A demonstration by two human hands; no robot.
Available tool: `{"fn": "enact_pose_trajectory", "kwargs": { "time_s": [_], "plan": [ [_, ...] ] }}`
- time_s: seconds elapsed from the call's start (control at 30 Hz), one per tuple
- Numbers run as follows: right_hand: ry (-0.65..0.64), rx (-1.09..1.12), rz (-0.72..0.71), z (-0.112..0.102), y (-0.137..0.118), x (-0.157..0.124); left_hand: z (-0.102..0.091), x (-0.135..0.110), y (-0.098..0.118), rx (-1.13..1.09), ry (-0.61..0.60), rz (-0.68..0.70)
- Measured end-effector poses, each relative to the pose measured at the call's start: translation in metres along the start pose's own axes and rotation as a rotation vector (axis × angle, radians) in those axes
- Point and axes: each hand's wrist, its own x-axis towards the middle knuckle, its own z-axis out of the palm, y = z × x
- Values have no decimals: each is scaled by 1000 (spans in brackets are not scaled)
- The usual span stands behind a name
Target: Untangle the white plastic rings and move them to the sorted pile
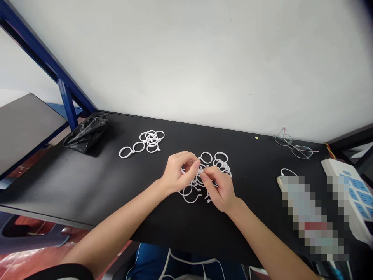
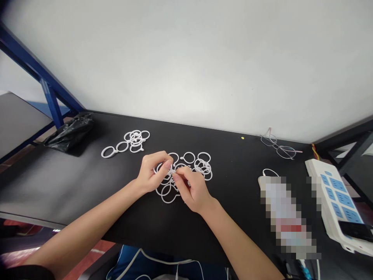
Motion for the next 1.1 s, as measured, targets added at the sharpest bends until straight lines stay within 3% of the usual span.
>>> {"fn": "enact_pose_trajectory", "kwargs": {
  "time_s": [1.1],
  "plan": [
    [-23,32,12,0,0,-2,-1,0,-1,-32,-39,8]
  ]
}}
